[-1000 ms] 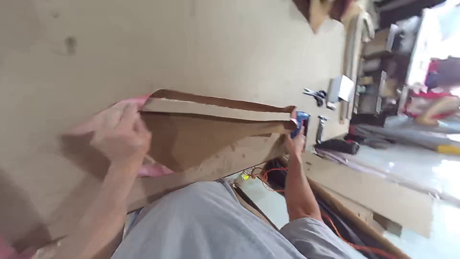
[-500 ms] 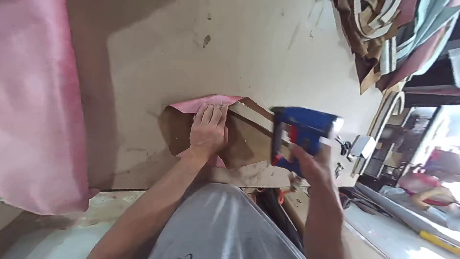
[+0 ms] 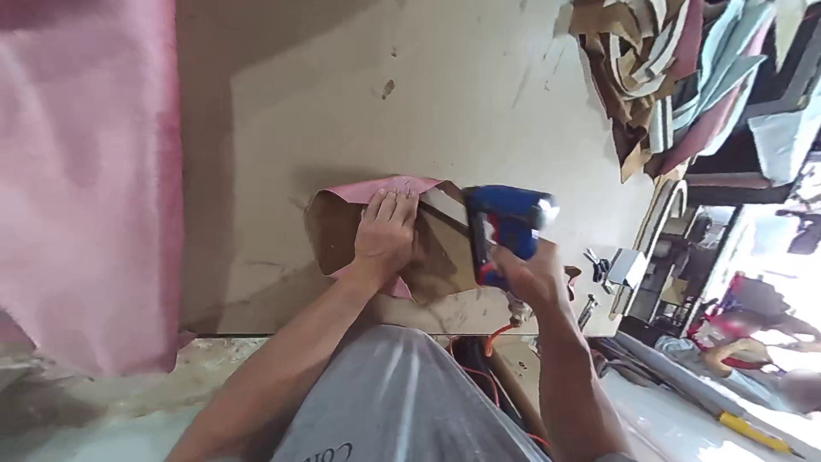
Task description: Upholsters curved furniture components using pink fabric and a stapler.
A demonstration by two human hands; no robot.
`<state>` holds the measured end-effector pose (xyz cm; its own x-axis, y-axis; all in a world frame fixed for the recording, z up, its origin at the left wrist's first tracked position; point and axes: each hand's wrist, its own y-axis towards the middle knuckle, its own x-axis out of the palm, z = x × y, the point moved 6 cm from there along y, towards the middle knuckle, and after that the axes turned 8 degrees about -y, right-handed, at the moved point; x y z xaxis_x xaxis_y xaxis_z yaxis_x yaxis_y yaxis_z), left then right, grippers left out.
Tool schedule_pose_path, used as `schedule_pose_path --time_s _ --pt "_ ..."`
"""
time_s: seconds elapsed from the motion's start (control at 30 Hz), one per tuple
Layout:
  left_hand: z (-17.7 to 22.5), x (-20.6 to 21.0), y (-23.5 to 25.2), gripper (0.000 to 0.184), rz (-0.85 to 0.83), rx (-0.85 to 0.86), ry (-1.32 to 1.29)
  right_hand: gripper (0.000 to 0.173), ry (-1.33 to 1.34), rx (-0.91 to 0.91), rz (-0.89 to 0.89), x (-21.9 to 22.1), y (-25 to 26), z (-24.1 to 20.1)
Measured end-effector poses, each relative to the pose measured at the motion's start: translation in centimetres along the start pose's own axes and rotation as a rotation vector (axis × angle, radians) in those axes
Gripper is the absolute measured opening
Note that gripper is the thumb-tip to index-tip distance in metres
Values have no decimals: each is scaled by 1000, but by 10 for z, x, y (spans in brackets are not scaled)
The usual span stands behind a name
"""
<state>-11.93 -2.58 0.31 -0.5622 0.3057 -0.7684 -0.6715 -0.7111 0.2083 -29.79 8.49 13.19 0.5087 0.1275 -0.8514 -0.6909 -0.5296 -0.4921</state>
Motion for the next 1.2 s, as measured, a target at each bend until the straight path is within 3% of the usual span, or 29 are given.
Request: schedule_pose_path --time_s 0.13,0.2,0.3,0.4,0.5,0.6,0.73,0.8,0.87,0.97,1.03,1.2 --pt "7 -7 1 51 -125 -30 12 37 259 319 299 -35 -60 170" --pt "12 -13 8 50 -182 -57 86 45 117 470 381 -45 -80 259" --pt "45 -13 30 48 -228 -110 134 45 -9 611 416 -44 -92 350" --pt "123 30 63 44 -270 25 69 52 49 591 396 -27 -94 388" --pt "197 103 84 41 -421 207 34 53 -15 451 400 -6 -100 386" --pt "203 154 93 45 -534 224 102 58 -95 425 442 16 -75 415" --pt "186 157 81 44 -551 196 128 70 -50 501 399 19 -22 467" --pt "184 153 76 42 -557 154 128 65 -68 399 377 8 -9 448" --pt "192 151 78 43 -559 139 98 51 -89 95 361 7 -8 369" --pt "214 166 91 45 -542 148 88 43 -31 -334 343 49 -5 244" --pt "217 180 99 51 -534 119 116 41 -18 -396 406 69 4 215" --pt "208 198 88 53 -500 163 177 49 -148 -355 391 91 9 209"
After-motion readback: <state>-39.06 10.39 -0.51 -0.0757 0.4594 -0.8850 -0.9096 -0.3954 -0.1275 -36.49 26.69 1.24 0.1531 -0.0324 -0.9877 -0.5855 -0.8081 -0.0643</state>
